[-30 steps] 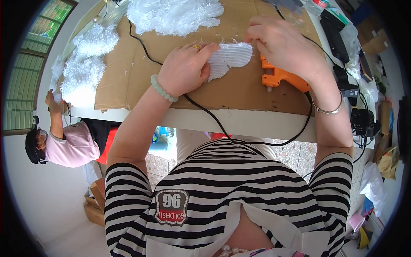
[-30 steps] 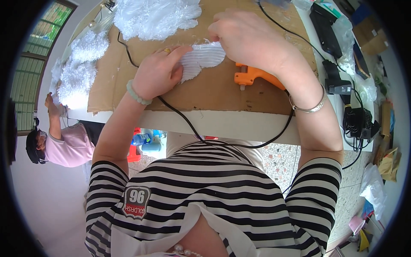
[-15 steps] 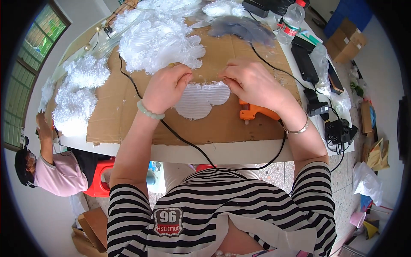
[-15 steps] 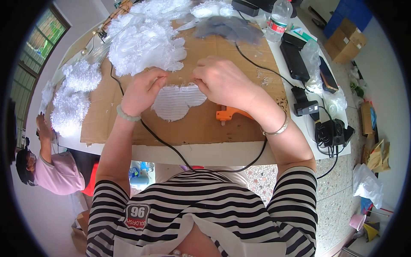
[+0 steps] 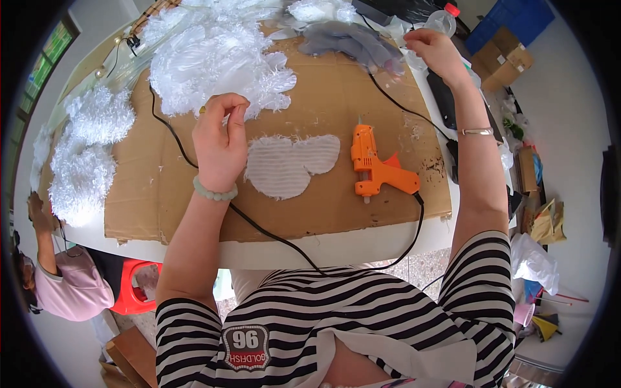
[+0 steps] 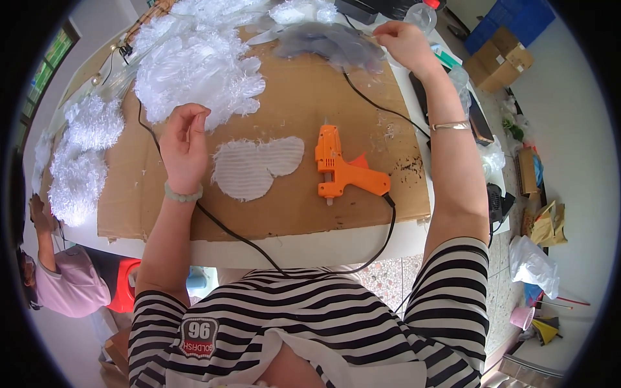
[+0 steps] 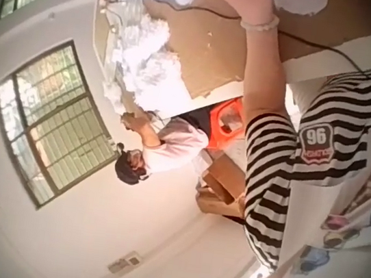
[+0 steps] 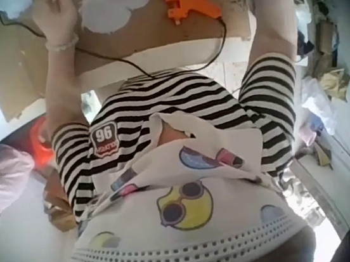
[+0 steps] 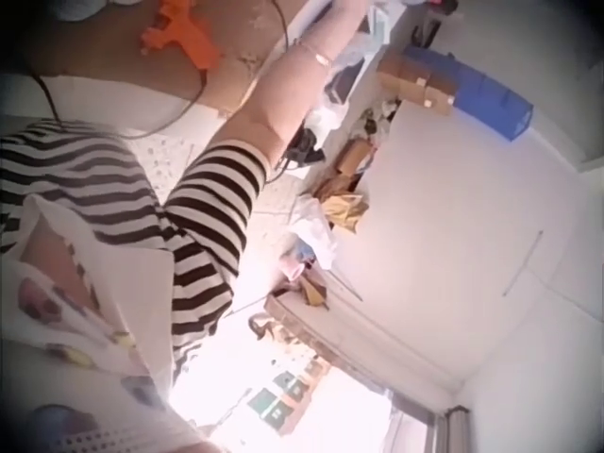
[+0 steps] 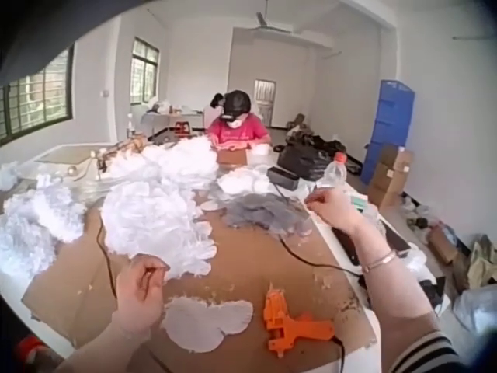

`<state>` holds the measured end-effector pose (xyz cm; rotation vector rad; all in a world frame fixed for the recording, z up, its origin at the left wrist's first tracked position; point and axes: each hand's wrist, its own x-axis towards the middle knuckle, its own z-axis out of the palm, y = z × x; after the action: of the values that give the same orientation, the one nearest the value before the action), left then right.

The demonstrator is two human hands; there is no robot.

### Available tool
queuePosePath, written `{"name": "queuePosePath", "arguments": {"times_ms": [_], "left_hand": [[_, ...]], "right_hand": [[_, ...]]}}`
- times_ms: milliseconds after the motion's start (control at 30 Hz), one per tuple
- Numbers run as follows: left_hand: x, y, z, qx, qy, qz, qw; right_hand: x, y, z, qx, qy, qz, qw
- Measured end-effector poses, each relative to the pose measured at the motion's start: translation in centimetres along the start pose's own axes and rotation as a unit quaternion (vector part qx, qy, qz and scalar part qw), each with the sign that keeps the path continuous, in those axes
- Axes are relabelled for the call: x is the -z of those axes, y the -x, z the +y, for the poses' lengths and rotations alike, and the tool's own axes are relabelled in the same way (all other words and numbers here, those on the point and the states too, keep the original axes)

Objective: Apply hot glue to cloud-shaped cutouts and attach white synthetic fiber to create fluffy decorations.

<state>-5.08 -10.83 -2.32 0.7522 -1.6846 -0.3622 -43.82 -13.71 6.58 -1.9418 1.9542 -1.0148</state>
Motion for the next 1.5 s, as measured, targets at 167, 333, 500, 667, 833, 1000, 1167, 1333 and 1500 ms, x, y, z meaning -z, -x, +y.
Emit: {"name": "queuePosePath", "arguments": {"times_ms": [167,333,500,667,833,1000,1167,1333,1500], "left_hand": [[0.4,0.6,0.2,0.021,0.048,-0.003,0.999],[0.7,0.7,0.9,0.070,0.033,-0.006,0.997],[0.7,0.3,1.1,0.069,0.045,-0.039,0.996],[1.6,0.9,0.5,0.104,0.068,-0.025,0.992],[1.2,0.2,0.7,0.066,0.046,0.060,0.995],[0.4,-0.4,0.5,-0.037,-0.053,0.040,0.997],[0.4,-0.3,0.4,-0.004,-0.042,0.035,0.999],[0.8,0.2,0.2,0.012,-0.051,-0.026,0.998],[0.6,0.0,0.2,0.005,-0.048,-0.041,0.998]], "right_hand": [[-3.8,-3.4,5.6,-0.073,0.115,-0.084,0.987],[-4.7,-4.0,5.7,-0.116,0.116,-0.101,0.981],[-5.0,-6.3,8.1,-0.147,0.107,-0.106,0.978],[-4.9,-8.4,9.2,-0.174,0.139,-0.069,0.972],[-5.6,-8.8,7.8,-0.266,0.044,-0.137,0.953],[-5.1,-8.3,7.6,-0.266,-0.020,-0.124,0.956],[-4.9,-9.4,9.0,-0.240,0.011,-0.128,0.962],[-4.7,-10.2,8.6,-0.093,0.261,-0.069,0.959],[-3.6,-8.9,6.9,-0.101,0.265,-0.037,0.958]]}}
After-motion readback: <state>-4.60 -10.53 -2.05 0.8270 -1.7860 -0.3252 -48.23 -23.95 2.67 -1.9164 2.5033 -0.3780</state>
